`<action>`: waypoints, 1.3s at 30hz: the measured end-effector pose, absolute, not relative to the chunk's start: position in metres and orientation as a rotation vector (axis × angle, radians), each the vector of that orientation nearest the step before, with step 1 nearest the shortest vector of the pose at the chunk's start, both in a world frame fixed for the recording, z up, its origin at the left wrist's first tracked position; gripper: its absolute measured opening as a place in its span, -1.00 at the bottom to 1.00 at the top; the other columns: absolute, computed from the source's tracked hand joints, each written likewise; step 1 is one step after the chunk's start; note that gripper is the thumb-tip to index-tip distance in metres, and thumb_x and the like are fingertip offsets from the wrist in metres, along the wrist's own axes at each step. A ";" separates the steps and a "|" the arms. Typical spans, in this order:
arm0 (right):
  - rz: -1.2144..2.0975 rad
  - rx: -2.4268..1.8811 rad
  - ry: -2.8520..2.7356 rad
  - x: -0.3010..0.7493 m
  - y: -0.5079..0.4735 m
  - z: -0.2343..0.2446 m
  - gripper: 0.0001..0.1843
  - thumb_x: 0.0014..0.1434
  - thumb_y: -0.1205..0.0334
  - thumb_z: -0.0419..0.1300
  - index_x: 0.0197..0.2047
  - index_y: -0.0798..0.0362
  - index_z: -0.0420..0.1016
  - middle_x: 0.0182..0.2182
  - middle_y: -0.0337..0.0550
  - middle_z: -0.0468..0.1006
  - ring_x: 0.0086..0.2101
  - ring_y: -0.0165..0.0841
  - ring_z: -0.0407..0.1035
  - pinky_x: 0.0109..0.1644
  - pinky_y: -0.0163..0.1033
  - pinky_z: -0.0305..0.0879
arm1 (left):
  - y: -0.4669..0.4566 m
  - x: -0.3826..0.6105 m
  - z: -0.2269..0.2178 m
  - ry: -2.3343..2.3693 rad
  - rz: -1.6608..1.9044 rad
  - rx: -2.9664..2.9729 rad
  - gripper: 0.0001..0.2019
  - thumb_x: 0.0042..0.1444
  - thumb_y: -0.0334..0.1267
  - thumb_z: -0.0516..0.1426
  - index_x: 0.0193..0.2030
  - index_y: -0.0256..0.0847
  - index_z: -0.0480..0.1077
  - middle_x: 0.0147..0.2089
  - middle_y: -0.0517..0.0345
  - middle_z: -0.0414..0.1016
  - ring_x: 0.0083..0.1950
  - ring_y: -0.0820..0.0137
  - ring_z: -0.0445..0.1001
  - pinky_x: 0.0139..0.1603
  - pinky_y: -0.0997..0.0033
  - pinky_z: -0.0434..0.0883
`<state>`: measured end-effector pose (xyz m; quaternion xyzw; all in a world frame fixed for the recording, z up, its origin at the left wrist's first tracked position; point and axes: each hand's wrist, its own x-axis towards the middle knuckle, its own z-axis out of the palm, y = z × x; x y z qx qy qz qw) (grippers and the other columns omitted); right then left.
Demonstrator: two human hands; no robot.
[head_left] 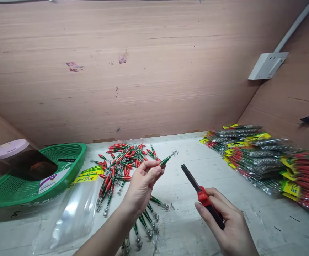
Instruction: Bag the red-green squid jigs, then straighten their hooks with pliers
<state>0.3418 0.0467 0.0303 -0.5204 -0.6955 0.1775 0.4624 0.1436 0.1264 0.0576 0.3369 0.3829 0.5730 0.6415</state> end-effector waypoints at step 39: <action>0.227 -1.449 -1.732 0.359 0.055 0.018 -0.66 0.15 -0.11 0.17 -0.41 -0.02 0.53 -0.31 -0.18 0.56 -0.35 -0.36 0.52 -0.39 -0.44 0.37 | 0.153 0.109 -0.004 1.316 0.486 2.435 -0.70 0.14 -0.55 0.01 -0.11 -0.24 0.49 -0.10 0.00 0.50 -0.02 0.29 0.42 0.04 0.29 0.40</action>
